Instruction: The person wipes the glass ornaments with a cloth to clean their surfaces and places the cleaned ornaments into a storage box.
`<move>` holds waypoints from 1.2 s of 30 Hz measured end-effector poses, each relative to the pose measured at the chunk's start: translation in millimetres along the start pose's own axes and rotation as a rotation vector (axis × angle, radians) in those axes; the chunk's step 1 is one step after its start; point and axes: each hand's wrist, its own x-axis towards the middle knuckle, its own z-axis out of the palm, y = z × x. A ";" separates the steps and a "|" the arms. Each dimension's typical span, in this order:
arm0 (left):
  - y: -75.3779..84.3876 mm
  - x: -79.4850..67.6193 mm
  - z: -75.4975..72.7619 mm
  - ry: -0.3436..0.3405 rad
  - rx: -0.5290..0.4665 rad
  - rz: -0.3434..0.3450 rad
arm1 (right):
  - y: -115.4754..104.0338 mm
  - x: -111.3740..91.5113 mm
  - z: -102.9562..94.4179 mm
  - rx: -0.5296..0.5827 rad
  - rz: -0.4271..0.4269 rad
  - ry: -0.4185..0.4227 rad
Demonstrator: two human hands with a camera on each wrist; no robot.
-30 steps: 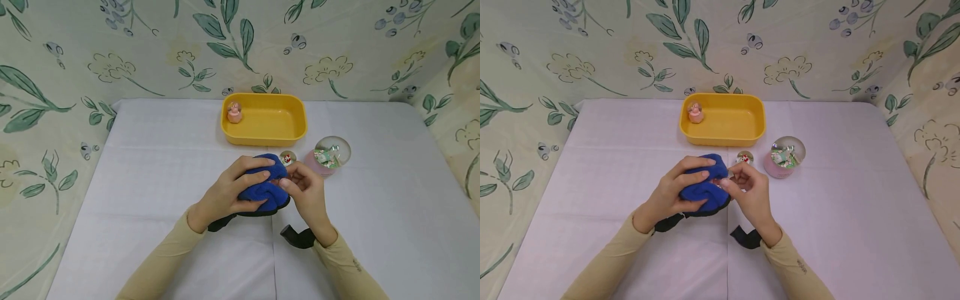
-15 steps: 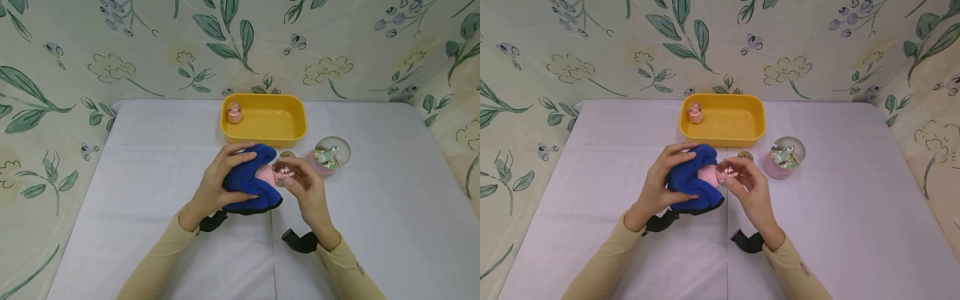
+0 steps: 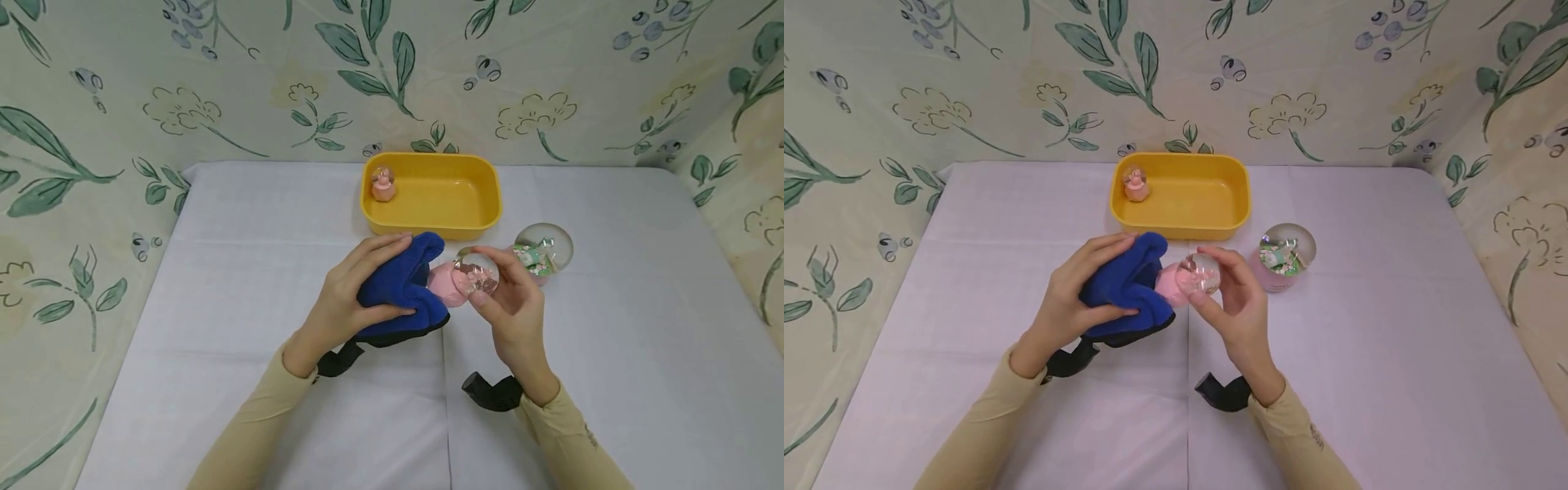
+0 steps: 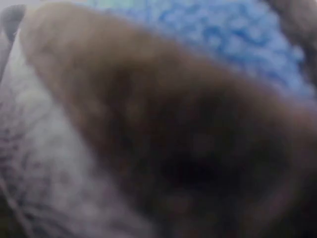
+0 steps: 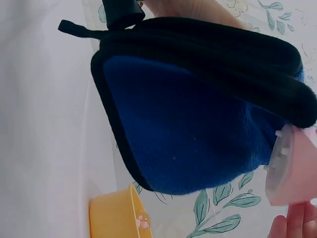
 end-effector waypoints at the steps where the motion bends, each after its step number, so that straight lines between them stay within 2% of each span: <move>1: -0.3 -0.5 -0.7 0.000 0.008 -0.002 | 0.1 0.8 -0.7 -0.008 -0.002 0.001; 10: -3.5 -5.4 -7.5 0.008 0.061 -0.032 | 2.4 13.1 -9.7 -0.065 -0.015 0.058; 19: -5.2 -9.7 -8.8 0.004 0.048 -0.051 | 6.1 40.6 -15.8 -0.258 0.019 0.081; 23: -5.7 -10.9 -7.9 0.002 0.038 -0.055 | 14.5 56.4 -18.0 -0.302 0.023 0.076; 31: -5.7 -12.6 -6.9 -0.003 0.037 -0.061 | 39.9 81.7 -18.5 -0.301 0.013 0.091; 36: -5.6 -13.1 -7.1 -0.009 0.044 -0.074 | 53.8 97.2 -16.5 -0.327 0.077 0.107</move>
